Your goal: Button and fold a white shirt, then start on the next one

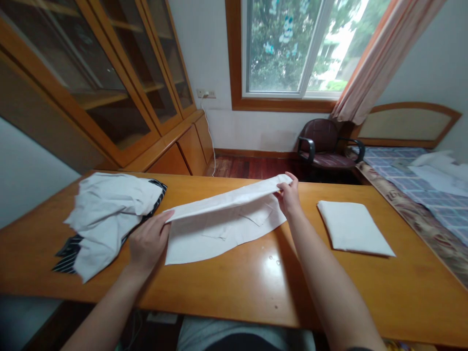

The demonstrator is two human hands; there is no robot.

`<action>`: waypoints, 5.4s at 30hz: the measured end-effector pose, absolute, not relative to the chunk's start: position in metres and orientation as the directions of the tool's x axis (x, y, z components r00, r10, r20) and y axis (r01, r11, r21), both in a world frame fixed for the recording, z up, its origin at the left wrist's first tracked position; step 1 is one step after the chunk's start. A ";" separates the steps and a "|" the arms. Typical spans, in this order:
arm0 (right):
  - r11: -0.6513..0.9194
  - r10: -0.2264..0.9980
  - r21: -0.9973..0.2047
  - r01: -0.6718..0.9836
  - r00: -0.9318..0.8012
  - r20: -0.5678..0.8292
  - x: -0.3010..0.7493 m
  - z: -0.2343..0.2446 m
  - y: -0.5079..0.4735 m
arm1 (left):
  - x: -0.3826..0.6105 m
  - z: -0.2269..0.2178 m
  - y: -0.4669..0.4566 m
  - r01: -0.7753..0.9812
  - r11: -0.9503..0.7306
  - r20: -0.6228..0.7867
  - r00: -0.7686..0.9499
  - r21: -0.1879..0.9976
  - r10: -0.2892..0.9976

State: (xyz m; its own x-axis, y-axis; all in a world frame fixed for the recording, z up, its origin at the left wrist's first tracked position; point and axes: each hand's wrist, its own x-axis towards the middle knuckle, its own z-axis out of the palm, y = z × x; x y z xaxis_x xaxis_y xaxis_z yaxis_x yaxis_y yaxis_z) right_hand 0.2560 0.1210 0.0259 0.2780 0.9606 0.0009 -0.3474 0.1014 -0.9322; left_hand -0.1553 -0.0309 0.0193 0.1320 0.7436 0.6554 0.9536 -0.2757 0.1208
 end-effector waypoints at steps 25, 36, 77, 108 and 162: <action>0.048 0.890 -0.924 -0.379 0.437 -0.132 0.300 -0.055 0.059 | -0.155 -0.049 -0.085 0.842 -0.526 0.362 0.455 0.122 0.813; -0.191 0.934 -0.929 0.316 0.350 -0.073 0.332 -0.051 0.049 | -0.152 -0.045 -0.091 0.888 -0.453 0.374 0.393 0.085 0.840; -0.032 0.897 -0.837 0.547 0.385 0.218 0.340 -0.066 0.029 | -0.057 -0.032 -0.004 0.949 -0.290 0.204 0.262 0.125 0.943; 0.395 0.916 -0.280 0.875 -0.350 0.198 0.249 -0.062 0.065 | -0.012 -0.057 0.006 0.926 -0.364 0.224 0.335 0.102 0.915; 0.052 0.952 -0.117 0.992 -0.014 0.307 0.339 -0.067 0.009 | -0.099 -0.050 0.023 0.988 -0.125 0.004 0.126 0.085 0.992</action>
State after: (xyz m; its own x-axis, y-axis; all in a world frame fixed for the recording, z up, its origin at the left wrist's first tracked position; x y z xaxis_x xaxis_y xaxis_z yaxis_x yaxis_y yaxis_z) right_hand 0.3394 0.0088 -0.0667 -0.0137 0.9517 0.3068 0.9918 0.0519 -0.1169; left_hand -0.0993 0.0226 -0.0505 0.1256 0.9921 0.0043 0.9885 -0.1255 0.0849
